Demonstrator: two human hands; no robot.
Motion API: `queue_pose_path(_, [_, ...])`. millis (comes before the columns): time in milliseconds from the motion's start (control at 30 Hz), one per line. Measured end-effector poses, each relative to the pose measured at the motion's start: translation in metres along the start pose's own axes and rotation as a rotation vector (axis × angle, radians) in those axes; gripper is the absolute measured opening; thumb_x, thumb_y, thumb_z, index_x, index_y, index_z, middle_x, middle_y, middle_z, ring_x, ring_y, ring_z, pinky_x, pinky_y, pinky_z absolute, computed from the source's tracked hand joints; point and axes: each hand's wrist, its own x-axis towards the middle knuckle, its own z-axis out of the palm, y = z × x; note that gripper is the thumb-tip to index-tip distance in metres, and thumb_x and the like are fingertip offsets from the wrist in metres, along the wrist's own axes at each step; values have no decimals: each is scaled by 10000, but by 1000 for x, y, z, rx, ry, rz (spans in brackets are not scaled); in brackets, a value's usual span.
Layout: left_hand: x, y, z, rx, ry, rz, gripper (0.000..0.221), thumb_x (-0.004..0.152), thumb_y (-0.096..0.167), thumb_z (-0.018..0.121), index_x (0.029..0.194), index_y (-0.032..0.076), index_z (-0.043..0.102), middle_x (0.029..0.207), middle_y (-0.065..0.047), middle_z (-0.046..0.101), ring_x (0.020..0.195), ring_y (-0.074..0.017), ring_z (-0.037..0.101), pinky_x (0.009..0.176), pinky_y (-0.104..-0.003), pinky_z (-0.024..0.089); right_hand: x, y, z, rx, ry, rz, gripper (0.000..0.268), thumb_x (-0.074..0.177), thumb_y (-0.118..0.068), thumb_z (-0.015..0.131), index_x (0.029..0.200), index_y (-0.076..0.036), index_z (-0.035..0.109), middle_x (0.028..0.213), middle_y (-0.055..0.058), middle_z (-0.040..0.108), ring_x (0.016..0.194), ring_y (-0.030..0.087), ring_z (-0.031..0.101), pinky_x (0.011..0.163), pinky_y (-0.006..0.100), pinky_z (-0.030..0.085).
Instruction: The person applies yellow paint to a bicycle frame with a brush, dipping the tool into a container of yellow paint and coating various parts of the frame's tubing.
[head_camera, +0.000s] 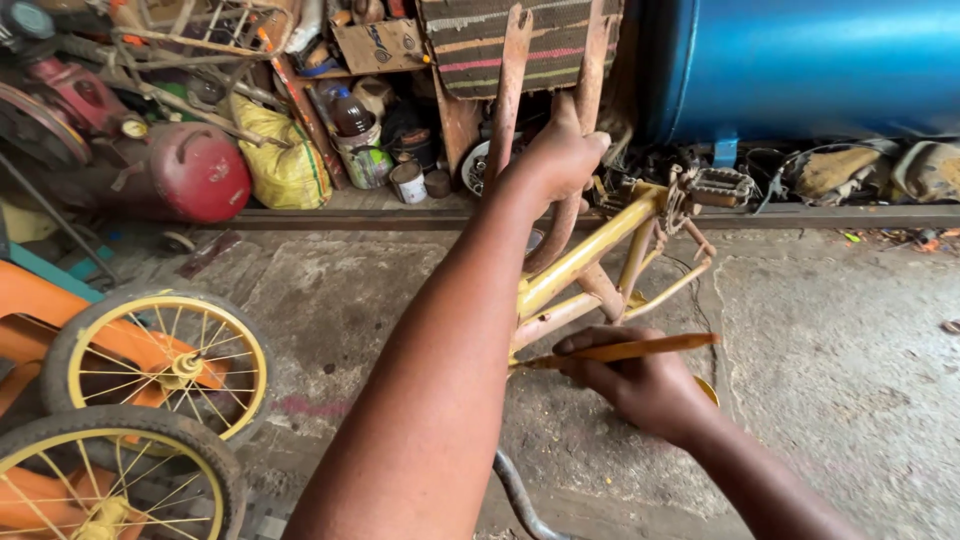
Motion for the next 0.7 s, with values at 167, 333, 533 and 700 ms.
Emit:
queue_pose_path(167, [-1,-14,-11,12,44,-16,844,933,235,578,1584,100,58,956,-177,681,646,-214,638,564,-401,575,5,14,-13,118,132,-65,266,898,-76,687,1158,-44,738,988,77,821,871,149,782,783,302,634])
queue_pose_path(333, [2,-29,-10,23,98,72,818,923,216,648,1551,50,151,1034,-156,677,636,-214,645,592,-386,579,-15,30,15,65,297,-483,109,910,-6,617,952,-52,707,923,83,779,805,194,770,676,299,643])
queue_pose_path(533, [-11,-12,-8,119,154,-11,870,921,227,644,1580,104,90,1060,-140,687,640,-209,656,591,-378,572,-29,43,23,20,180,-538,81,836,-32,699,915,-20,708,904,133,766,795,275,771,692,356,611])
queue_pose_path(700, [-16,-1,4,99,141,-35,817,930,226,639,1570,109,145,1019,-149,682,647,-194,637,566,-387,576,-27,29,0,42,432,-557,217,858,-44,705,1073,-19,717,1036,154,753,864,283,770,724,357,600])
